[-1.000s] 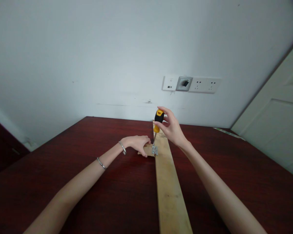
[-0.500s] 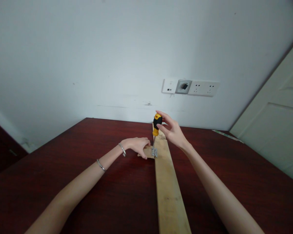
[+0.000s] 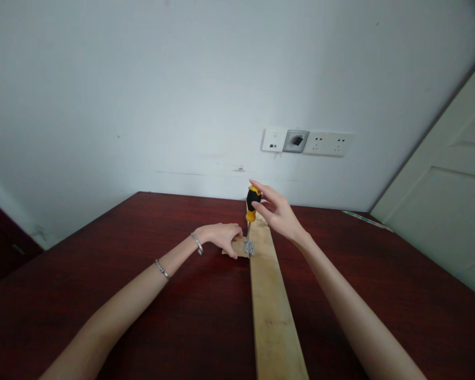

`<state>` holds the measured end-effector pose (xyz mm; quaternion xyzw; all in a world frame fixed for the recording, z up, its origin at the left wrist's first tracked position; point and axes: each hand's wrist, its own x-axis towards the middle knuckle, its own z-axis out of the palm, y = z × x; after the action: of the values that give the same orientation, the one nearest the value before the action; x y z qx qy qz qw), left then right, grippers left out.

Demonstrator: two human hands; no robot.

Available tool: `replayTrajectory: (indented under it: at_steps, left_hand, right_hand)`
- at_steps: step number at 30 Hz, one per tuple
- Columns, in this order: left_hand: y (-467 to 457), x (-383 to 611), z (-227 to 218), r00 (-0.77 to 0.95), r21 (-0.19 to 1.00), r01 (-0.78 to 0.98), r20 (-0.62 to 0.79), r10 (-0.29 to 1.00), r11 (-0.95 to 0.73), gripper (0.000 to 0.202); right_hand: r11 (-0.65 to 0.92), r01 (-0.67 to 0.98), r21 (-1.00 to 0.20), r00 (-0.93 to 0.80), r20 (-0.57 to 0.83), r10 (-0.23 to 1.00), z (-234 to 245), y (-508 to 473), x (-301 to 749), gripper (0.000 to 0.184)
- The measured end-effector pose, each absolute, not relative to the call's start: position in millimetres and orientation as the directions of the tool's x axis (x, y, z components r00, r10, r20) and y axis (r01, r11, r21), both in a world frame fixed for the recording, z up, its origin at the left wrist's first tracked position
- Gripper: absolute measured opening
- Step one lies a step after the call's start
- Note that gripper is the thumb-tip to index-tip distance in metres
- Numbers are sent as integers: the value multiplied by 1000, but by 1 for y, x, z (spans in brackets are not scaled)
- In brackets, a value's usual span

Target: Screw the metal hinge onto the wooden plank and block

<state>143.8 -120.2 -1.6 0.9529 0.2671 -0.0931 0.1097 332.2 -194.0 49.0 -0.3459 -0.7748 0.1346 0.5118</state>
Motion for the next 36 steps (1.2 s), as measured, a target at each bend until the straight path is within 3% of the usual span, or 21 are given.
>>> replayTrajectory:
  at_steps: [9,17,24,36]
  left_hand:
    - [-120,143,-2,837,179,535,-241,491,-825,71]
    - [-120,143,-1,838,167,531,-245,487,-831,73]
    - [-121,143,-1,838,171,534,-239,491,-828,70]
    - [-119,142,-2,844,206,528,-238,482,-824,72]
  right_hand:
    - [689,397,-606,-139,703,698,48,-192,328,50]
    - [706,418,-571,-251,675,694,54,-196,337,51]
    - [730,426,-535,-170,745,645,49,-194,328,38]
    - [766,395,-507,-231,752,617,59,-199,335,31]
